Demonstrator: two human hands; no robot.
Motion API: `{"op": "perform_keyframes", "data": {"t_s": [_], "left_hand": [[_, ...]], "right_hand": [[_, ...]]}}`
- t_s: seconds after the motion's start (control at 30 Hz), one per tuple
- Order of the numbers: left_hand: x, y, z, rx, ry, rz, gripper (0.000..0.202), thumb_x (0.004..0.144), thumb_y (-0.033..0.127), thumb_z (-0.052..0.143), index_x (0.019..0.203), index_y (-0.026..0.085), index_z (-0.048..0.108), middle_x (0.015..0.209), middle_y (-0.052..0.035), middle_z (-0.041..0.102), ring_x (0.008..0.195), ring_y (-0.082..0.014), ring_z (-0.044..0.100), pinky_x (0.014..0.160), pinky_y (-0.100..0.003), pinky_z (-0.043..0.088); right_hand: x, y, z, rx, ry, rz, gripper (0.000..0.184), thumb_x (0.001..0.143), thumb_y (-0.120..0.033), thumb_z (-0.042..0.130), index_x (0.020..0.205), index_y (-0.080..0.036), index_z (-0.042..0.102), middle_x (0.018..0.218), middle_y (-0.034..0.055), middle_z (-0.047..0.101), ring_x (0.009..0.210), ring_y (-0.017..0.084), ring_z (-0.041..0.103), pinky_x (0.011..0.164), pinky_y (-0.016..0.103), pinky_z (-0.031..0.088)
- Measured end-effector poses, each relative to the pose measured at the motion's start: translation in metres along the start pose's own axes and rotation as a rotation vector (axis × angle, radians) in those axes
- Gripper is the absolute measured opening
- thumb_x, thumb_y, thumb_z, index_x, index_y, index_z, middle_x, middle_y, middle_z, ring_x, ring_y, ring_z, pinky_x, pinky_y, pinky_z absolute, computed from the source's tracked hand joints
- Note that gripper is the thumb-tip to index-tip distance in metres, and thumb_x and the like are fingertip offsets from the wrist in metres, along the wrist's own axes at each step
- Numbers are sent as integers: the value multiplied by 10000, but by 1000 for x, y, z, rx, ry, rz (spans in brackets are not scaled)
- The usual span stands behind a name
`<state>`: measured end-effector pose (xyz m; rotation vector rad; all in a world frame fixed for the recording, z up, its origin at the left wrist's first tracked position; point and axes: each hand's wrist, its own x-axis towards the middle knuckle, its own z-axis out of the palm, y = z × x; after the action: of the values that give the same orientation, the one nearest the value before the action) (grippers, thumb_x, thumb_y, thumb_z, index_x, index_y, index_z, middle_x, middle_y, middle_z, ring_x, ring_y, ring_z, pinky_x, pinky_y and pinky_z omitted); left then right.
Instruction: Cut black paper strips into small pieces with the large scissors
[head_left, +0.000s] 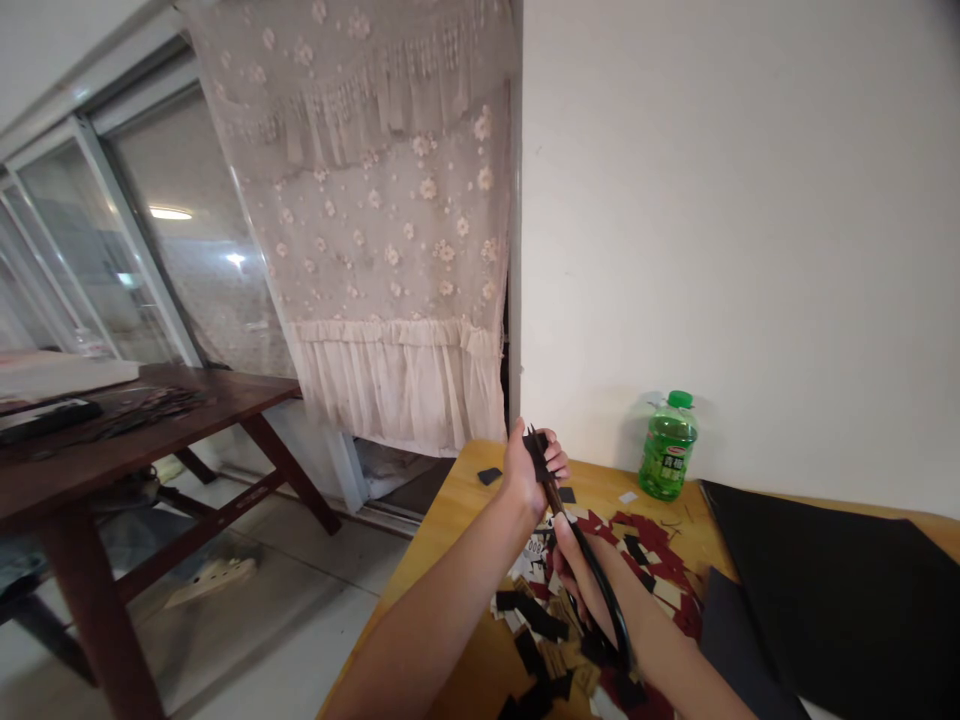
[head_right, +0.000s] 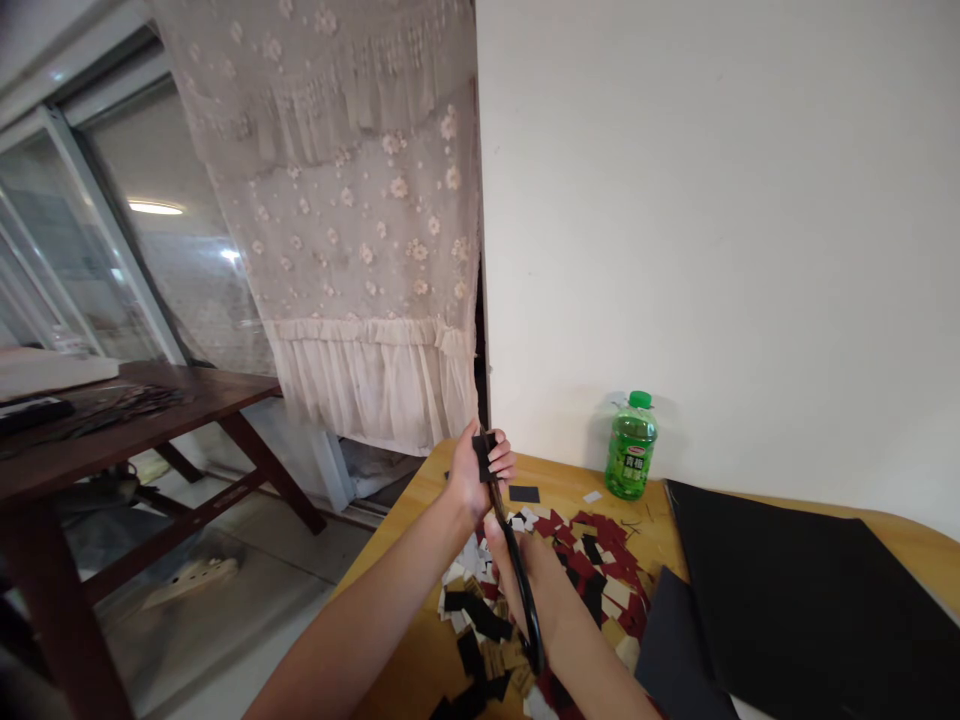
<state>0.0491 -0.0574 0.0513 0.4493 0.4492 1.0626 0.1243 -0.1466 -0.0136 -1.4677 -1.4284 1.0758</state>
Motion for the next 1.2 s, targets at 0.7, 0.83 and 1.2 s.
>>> {"op": "perform_keyframes", "data": {"t_s": [0.7,0.83,1.2], "left_hand": [[-2,-2,2,10,-23,1,581,878,581,245,546,141,433,427,52,243,361,-51,216,384,-167,178],[-3,-3,4,4,-26,5,573,883,569,245,550,140,431,429,51,242,362,-49,218,387,-166,186],[-3,-3,4,-3,-12,22,596,897,548,205,529,140,435,416,47,242,357,-55,206,374,-166,167]], "right_hand": [[-3,-6,-2,-40,-34,-9,623,753,-789,216,562,-211,350,464,-39,351,362,86,357,357,218,329],[-3,-4,1,-37,-20,10,618,762,-780,211,566,-213,358,447,-38,350,347,87,351,340,219,309],[-6,-14,0,6,-22,33,624,719,-807,248,558,-214,357,439,-47,343,339,79,336,344,226,295]]}}
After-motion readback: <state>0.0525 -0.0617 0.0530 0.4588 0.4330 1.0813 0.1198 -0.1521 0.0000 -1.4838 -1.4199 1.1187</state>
